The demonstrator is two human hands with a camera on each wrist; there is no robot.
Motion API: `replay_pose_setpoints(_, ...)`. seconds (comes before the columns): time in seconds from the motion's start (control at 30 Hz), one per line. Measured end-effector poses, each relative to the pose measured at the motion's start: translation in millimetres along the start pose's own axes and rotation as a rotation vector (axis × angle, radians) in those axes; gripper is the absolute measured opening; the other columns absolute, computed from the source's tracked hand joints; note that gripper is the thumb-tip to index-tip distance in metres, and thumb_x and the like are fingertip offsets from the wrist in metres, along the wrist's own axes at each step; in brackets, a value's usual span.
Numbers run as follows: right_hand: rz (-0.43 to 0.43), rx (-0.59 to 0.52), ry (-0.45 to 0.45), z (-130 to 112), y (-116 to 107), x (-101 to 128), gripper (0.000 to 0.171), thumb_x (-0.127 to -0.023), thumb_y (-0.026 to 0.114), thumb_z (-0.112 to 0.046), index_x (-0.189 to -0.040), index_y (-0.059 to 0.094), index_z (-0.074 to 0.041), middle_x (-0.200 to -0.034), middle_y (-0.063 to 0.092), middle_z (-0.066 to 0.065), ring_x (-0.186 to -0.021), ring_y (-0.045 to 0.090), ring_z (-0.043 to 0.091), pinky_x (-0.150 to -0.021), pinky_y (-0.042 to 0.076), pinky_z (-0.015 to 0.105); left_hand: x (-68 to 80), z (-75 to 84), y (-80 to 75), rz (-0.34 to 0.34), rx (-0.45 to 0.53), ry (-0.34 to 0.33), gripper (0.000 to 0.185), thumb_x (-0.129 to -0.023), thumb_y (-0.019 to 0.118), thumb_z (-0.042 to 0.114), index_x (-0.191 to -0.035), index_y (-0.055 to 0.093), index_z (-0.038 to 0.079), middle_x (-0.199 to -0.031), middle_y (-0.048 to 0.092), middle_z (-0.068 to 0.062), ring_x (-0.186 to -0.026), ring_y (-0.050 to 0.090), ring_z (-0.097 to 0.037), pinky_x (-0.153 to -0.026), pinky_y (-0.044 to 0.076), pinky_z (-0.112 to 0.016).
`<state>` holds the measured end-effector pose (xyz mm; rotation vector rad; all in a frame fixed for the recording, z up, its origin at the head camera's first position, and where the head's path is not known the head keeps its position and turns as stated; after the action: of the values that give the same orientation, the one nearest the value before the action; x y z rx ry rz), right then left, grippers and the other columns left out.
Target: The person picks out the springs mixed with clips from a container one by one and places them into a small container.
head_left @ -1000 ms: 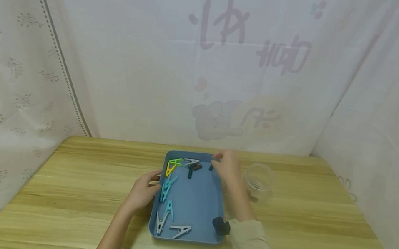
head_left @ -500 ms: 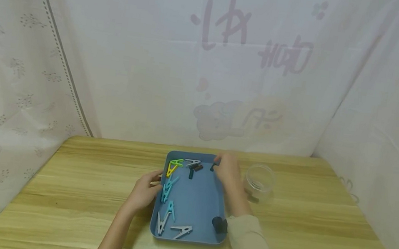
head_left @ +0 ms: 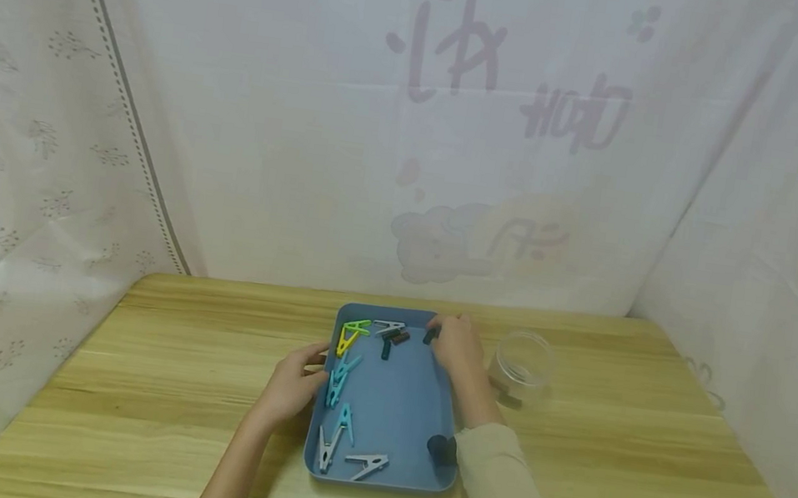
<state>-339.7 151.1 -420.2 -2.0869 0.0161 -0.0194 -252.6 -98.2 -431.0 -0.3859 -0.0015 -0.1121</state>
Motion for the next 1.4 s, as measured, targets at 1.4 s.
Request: replay_pose_setpoints(1.4, 0.06, -0.139, -0.092, -7, -10, -4, 0.02, -0.098, 0.071, -0.009, -0.115, 0.074, 0.002, -0.134, 0.064, 0.028, -0.132, 0.055, 0.047, -0.111, 0.044, 0.06, 0.5, -0.7, 0.2, -0.007, 0.01, -0.011, 0.052, -0.1, 0.052, -0.002, -0.151, 0.047, -0.011, -0.138, 0.059, -0.036, -0.113, 0.068, -0.043, -0.076, 0.061, -0.041)
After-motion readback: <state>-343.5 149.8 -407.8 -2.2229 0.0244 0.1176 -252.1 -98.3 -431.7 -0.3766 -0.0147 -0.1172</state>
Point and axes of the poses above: each hand's wrist, its own x-axis away from the middle knuckle, its own y-axis out of the palm, z = x × y, the point moved 10 cm from there along -x, towards the middle knuckle
